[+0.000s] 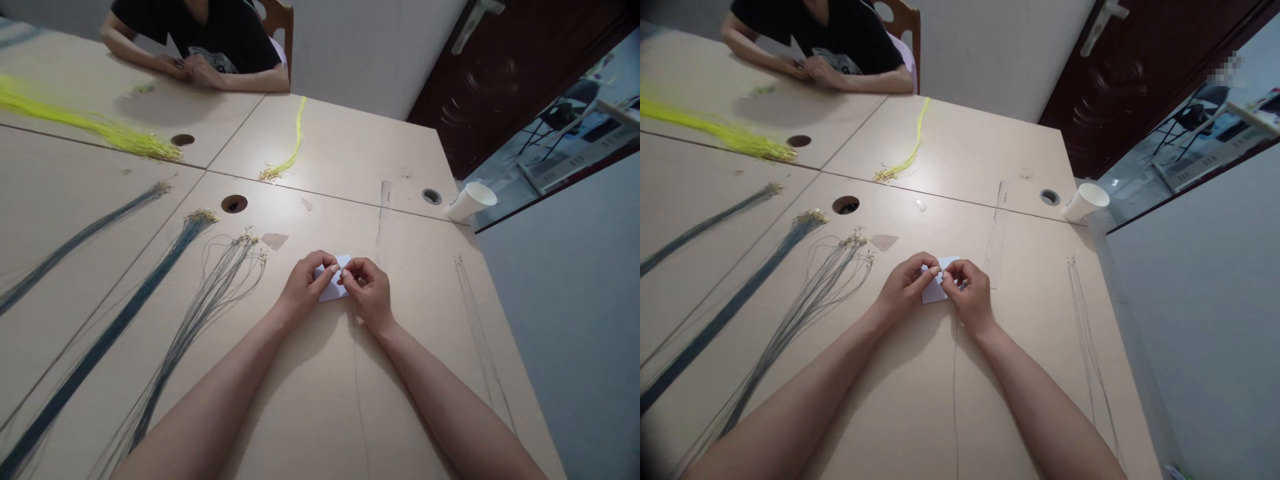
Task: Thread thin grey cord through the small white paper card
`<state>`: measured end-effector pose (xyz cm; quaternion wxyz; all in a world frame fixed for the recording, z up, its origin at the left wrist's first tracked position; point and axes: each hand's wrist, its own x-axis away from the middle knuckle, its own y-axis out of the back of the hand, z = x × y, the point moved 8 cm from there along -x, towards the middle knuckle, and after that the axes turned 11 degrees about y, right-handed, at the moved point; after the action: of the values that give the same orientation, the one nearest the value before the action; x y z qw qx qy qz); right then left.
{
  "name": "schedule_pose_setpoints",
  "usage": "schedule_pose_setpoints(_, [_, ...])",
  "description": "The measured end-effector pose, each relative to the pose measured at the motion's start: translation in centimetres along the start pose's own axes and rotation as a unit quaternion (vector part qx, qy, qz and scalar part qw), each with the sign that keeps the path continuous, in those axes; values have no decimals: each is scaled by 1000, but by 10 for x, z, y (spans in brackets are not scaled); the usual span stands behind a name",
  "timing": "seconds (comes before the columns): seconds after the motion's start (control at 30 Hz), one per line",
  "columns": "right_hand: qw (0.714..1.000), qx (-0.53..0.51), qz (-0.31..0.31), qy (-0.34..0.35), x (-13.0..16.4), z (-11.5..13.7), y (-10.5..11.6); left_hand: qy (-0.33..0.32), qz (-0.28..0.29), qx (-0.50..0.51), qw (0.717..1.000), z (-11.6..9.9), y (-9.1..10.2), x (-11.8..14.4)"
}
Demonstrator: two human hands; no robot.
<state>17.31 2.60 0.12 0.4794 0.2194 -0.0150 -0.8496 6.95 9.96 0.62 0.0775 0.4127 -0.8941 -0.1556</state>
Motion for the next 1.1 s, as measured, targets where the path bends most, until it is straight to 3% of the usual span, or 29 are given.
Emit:
schedule_pose_setpoints(0.43, [998,-61,0,-18,-1,-3,-3,-1,-13,-8,1000,-1,1,1])
schedule_pose_setpoints(1.1, [998,-58,-9,-21,-1,-5,-2,-9,-16,-2,1000,-5,2,2])
